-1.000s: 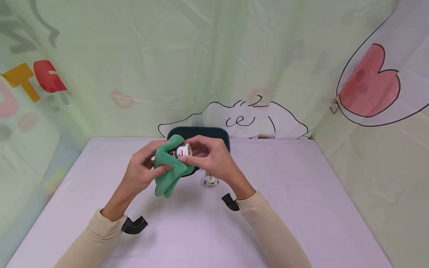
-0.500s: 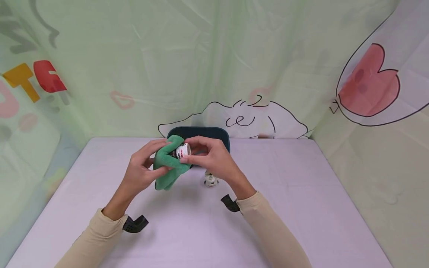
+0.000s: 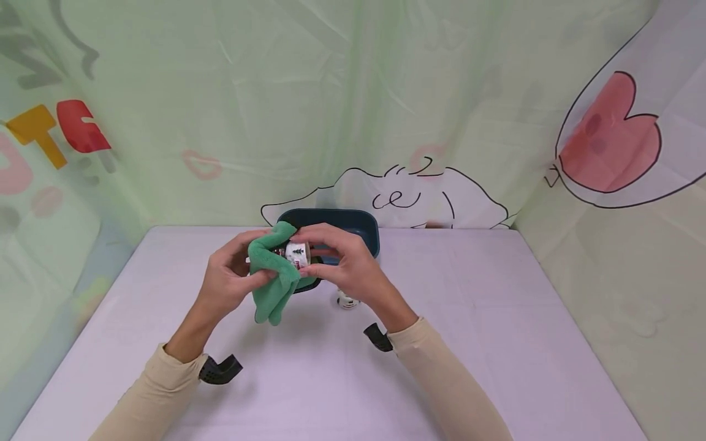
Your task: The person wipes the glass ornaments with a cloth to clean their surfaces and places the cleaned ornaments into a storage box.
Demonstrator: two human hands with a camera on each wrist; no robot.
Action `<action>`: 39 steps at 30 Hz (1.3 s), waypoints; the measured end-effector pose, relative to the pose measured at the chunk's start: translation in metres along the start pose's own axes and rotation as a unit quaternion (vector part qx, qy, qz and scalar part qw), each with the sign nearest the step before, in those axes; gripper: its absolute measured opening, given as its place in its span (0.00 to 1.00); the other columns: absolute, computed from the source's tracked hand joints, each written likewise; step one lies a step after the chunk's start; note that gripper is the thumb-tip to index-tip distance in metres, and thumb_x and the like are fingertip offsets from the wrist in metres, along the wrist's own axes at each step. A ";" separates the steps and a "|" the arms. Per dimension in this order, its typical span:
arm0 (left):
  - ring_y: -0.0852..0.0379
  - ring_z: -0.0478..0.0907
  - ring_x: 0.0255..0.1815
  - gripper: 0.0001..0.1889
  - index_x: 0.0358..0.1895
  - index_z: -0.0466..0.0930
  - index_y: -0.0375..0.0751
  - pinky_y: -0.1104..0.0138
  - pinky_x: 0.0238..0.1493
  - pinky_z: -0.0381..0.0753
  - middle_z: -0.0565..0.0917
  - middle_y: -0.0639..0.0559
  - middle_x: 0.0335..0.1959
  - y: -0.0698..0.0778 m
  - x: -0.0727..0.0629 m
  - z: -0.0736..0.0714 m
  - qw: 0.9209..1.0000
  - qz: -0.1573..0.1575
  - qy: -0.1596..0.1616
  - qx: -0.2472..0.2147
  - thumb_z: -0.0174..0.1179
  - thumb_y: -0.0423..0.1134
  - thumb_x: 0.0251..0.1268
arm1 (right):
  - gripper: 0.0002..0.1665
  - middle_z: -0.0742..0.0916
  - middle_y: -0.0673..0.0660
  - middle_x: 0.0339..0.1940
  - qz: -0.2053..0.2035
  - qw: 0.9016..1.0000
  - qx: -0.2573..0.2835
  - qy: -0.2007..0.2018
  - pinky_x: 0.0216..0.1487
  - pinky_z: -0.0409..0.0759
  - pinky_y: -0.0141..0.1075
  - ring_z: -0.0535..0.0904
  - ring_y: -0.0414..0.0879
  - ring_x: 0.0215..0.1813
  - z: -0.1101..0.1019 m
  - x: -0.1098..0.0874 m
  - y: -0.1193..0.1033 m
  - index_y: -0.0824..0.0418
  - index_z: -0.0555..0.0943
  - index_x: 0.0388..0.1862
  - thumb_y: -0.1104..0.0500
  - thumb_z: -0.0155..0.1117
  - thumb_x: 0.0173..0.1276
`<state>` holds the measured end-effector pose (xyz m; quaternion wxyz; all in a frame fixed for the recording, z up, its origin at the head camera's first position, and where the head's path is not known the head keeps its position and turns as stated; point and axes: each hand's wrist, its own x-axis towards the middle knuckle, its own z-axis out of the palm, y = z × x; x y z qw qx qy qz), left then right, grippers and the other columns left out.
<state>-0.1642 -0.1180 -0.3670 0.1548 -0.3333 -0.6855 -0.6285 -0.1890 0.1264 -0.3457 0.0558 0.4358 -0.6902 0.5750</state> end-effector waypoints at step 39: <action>0.53 0.86 0.50 0.28 0.65 0.78 0.37 0.62 0.43 0.88 0.82 0.41 0.58 -0.002 -0.003 0.006 0.995 -0.095 0.043 0.006 0.71 0.25 0.59 | 0.29 0.84 0.58 0.60 -0.030 0.997 -0.067 0.022 0.60 0.82 0.40 0.79 0.50 0.64 -0.003 0.000 0.001 0.64 0.84 0.57 0.75 0.76 0.55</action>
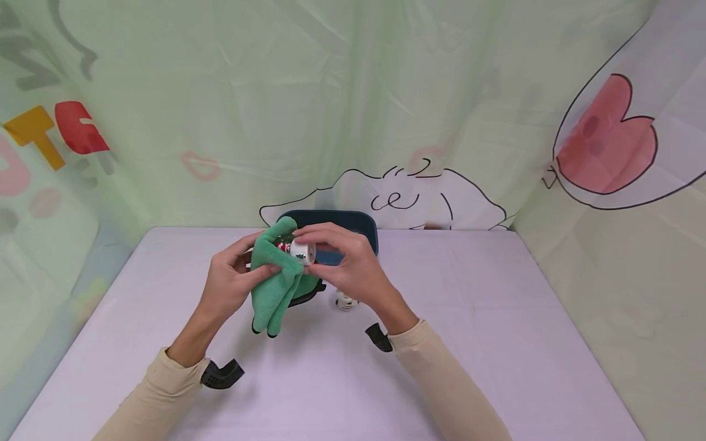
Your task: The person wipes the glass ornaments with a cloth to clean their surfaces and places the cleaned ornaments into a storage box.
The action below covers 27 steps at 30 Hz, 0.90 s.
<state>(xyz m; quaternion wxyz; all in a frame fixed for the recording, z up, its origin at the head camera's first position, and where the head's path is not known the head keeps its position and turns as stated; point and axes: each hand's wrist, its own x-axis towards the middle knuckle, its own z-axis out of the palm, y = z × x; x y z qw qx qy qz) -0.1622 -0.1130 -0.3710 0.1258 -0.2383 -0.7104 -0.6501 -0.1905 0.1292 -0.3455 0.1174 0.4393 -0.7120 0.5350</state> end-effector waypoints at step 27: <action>0.53 0.78 0.61 0.32 0.63 0.78 0.32 0.62 0.47 0.87 0.80 0.40 0.60 -0.002 0.001 -0.001 0.990 0.130 -0.055 0.031 0.73 0.18 0.51 | 0.12 0.87 0.61 0.41 0.217 0.972 0.093 -0.004 0.41 0.88 0.40 0.87 0.51 0.34 -0.003 0.002 -0.012 0.65 0.83 0.49 0.61 0.70 0.70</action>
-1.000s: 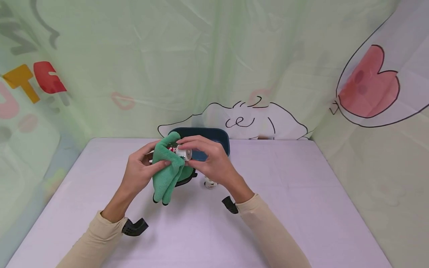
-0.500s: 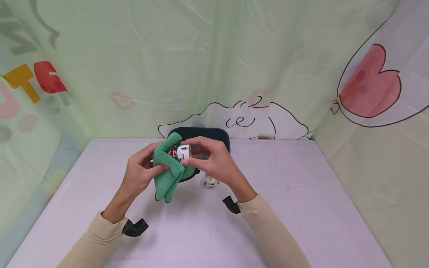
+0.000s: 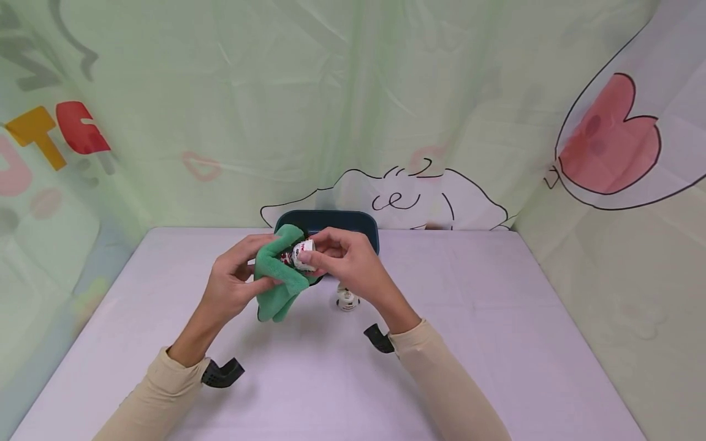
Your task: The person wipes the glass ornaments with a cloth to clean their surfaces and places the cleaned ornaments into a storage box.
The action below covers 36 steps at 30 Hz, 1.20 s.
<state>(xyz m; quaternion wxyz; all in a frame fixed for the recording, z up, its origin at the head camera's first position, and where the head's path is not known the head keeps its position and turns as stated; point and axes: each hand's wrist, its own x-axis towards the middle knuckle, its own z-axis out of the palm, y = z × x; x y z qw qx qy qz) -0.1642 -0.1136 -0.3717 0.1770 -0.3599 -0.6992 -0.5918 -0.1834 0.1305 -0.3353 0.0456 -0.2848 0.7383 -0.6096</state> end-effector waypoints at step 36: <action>0.53 0.83 0.53 0.28 0.65 0.74 0.31 0.64 0.47 0.86 0.79 0.49 0.60 0.000 -0.003 -0.006 0.989 -0.108 0.034 -0.092 0.68 0.23 0.60 | 0.26 0.83 0.61 0.60 -0.271 0.958 -0.079 -0.045 0.60 0.82 0.41 0.78 0.53 0.64 0.002 0.011 0.016 0.64 0.84 0.53 0.77 0.75 0.54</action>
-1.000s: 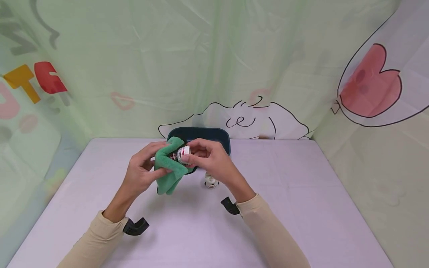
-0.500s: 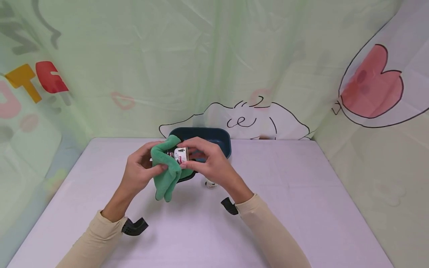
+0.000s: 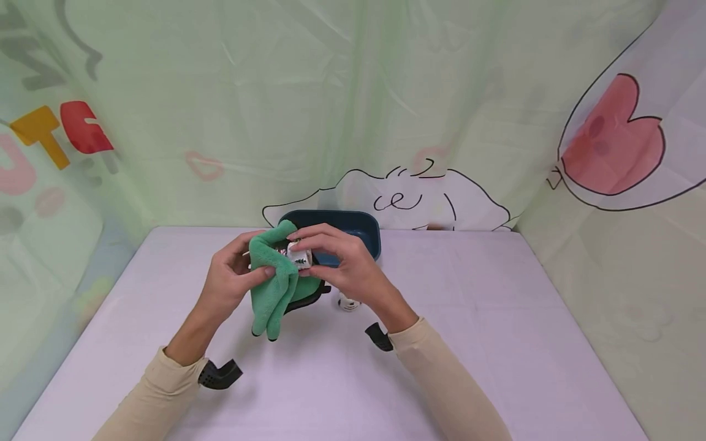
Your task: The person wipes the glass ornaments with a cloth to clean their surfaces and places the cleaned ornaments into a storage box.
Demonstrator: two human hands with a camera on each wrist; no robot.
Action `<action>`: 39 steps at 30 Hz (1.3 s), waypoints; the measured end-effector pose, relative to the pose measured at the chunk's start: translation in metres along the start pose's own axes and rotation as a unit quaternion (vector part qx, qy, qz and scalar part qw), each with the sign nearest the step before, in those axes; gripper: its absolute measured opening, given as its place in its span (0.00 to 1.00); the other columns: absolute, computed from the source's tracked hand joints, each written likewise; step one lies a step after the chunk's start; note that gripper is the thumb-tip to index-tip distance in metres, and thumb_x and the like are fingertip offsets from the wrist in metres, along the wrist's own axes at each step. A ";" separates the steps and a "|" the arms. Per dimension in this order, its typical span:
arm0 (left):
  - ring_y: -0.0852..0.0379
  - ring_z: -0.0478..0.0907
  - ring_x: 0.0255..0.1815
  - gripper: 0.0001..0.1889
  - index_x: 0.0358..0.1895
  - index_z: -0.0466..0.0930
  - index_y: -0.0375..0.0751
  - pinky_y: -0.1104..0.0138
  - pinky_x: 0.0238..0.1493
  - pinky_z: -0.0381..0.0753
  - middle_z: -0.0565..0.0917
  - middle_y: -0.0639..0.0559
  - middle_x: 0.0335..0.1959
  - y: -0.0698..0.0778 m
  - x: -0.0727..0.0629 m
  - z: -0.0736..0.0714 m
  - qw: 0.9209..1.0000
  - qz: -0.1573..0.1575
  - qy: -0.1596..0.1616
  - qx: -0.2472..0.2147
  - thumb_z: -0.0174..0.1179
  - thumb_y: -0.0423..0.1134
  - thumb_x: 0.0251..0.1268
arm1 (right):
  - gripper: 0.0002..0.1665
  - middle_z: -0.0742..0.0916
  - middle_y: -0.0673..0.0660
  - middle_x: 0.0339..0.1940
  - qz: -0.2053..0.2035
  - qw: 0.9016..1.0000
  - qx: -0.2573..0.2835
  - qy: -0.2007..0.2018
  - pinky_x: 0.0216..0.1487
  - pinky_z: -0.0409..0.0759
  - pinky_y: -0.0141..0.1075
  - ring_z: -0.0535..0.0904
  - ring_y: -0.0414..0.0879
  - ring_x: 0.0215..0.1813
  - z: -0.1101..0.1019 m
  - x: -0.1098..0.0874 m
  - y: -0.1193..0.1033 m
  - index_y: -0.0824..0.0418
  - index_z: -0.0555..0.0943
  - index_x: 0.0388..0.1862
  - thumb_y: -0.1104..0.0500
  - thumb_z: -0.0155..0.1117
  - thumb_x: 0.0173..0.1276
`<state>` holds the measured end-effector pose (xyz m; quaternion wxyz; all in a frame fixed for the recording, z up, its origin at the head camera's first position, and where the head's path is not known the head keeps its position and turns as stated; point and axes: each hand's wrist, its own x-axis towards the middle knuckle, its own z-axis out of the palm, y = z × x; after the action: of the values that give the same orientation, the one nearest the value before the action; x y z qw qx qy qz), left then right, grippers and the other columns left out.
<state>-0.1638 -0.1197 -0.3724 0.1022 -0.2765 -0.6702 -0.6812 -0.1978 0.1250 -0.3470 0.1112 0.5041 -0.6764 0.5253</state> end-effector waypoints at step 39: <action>0.54 0.79 0.57 0.31 0.65 0.76 0.33 0.60 0.46 0.88 0.80 0.40 0.58 -0.003 -0.001 0.006 0.992 0.082 -0.049 0.078 0.71 0.20 0.55 | 0.07 0.87 0.58 0.31 0.229 0.971 0.034 0.060 0.33 0.88 0.43 0.85 0.52 0.26 -0.003 -0.004 -0.013 0.62 0.84 0.41 0.62 0.73 0.66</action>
<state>-0.1634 -0.1142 -0.3753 0.1461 -0.3546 -0.7004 -0.6020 -0.1873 0.1302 -0.3406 0.0117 0.3068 -0.7476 0.5889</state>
